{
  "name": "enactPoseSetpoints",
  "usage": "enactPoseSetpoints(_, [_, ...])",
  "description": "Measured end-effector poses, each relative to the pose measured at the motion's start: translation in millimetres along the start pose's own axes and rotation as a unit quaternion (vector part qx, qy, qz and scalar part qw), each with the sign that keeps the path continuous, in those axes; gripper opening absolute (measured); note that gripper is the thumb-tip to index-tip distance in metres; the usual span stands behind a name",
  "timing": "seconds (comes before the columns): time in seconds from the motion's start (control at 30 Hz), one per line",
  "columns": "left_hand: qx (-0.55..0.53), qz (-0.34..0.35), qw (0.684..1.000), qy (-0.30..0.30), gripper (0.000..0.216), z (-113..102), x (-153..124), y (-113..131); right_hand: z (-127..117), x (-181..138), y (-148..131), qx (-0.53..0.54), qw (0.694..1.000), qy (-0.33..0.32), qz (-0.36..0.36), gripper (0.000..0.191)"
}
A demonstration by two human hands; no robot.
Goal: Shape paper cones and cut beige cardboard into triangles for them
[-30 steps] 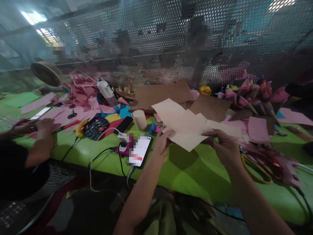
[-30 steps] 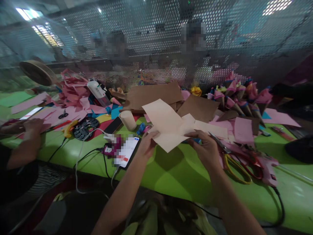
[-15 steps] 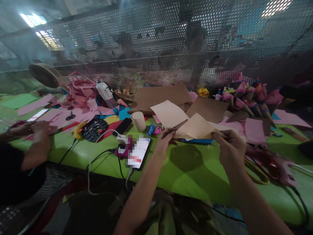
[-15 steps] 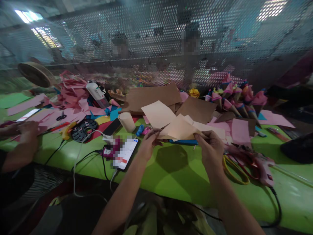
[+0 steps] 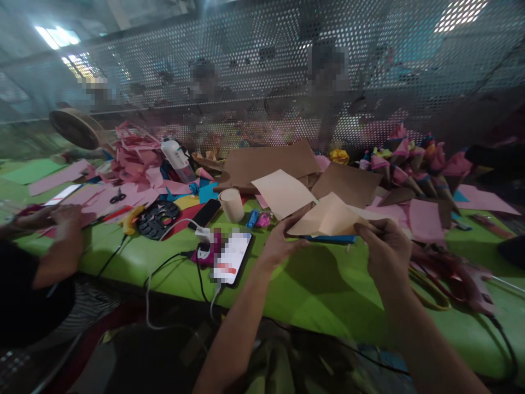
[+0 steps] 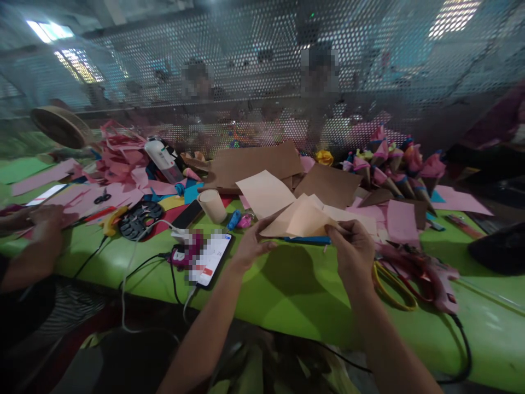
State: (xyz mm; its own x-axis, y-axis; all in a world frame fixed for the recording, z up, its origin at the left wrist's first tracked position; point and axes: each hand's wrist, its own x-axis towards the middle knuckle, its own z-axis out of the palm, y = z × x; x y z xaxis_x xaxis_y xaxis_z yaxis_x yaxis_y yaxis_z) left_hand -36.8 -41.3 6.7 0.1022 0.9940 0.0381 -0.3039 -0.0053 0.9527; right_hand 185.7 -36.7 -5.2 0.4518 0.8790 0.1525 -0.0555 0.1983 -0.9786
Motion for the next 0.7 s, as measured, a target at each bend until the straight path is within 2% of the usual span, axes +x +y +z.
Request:
enactPoseSetpoints(0.1, [-0.005, -0.005, 1.0, 0.002, 0.066, 2.3, -1.3, 2.1, 1.6, 0.0, -1.4, -0.002, 1.0, -0.009, -0.002, 0.031])
enactPoseSetpoints(0.27, [-0.058, -0.029, 0.996, 0.061, 0.045, 3.9, 3.8, -4.8, 5.2, -0.3, -1.1, 0.005, 0.999, -0.027, -0.044, 0.029])
enactPoseSetpoints(0.37, [-0.057, -0.033, 0.995, 0.079, 0.038, 2.7, 6.4, -8.2, 4.9, 0.0, 1.7, 0.021, 0.998, -0.037, -0.04, 0.031])
enactPoseSetpoints(0.6, [-0.032, -0.033, 0.997, 0.063, 0.04, 0.6, 9.0, -12.0, 5.7, 5.3, 7.7, 0.045, 0.997, -0.021, -0.061, 0.037])
enactPoseSetpoints(0.7, [-0.008, -0.043, 0.998, 0.038, 0.044, 0.0, 7.7, -11.9, 5.8, 4.9, 7.6, 0.035, 0.997, -0.039, -0.064, 0.042])
